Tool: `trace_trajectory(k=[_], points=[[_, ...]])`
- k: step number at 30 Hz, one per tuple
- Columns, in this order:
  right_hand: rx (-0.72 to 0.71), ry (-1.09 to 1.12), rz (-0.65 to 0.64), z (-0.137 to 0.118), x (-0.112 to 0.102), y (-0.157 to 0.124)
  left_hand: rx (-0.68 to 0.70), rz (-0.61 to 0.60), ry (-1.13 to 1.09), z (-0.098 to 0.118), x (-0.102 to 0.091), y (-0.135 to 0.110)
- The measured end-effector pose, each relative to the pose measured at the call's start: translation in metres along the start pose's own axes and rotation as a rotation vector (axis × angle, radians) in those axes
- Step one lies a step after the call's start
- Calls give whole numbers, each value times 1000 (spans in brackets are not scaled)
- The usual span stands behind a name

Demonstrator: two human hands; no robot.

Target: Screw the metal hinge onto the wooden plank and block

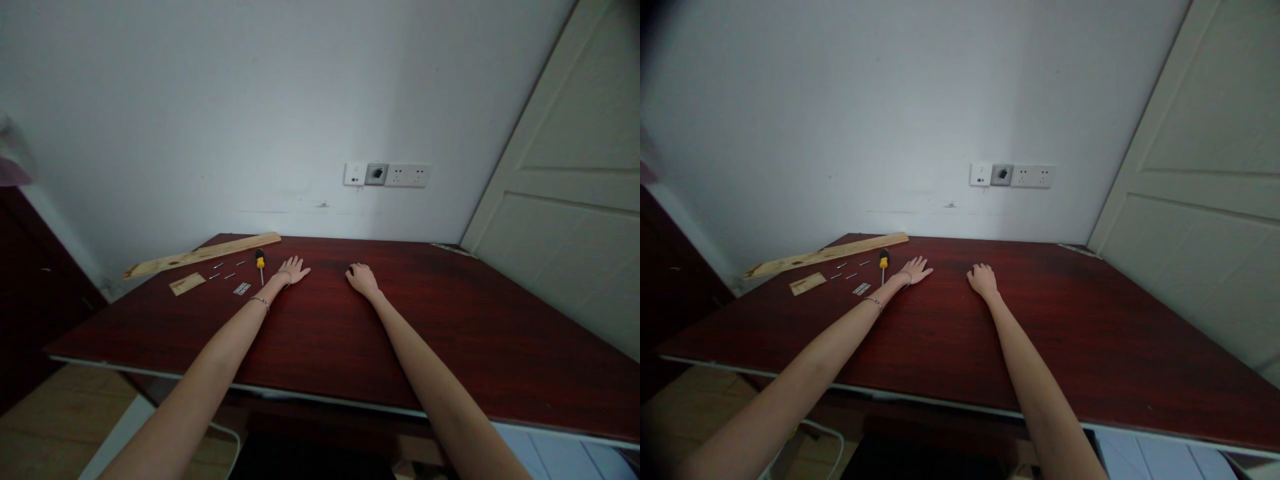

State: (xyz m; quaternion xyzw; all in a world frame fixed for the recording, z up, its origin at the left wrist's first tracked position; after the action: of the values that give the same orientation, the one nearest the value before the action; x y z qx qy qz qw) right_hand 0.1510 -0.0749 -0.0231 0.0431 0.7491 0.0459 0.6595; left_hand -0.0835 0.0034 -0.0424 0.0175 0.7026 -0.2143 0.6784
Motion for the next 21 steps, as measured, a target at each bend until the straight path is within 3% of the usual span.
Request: trace_trajectory(k=[21], points=[[14, -13, -25, -2, -3, -8, 24, -29, -5, 1, 2, -3]])
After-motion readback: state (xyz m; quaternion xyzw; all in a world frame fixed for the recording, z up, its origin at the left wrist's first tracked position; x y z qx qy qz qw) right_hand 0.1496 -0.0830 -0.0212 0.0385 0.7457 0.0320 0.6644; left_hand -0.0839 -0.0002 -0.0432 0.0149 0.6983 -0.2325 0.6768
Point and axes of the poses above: each hand's wrist, its own y-axis towards the middle knuckle, its own x-axis out of the palm, z = x × y, the point moved 6 cm from there along y, towards the middle knuckle, and after that the axes turned 13 degrees about -z, right-handed, at the moved point
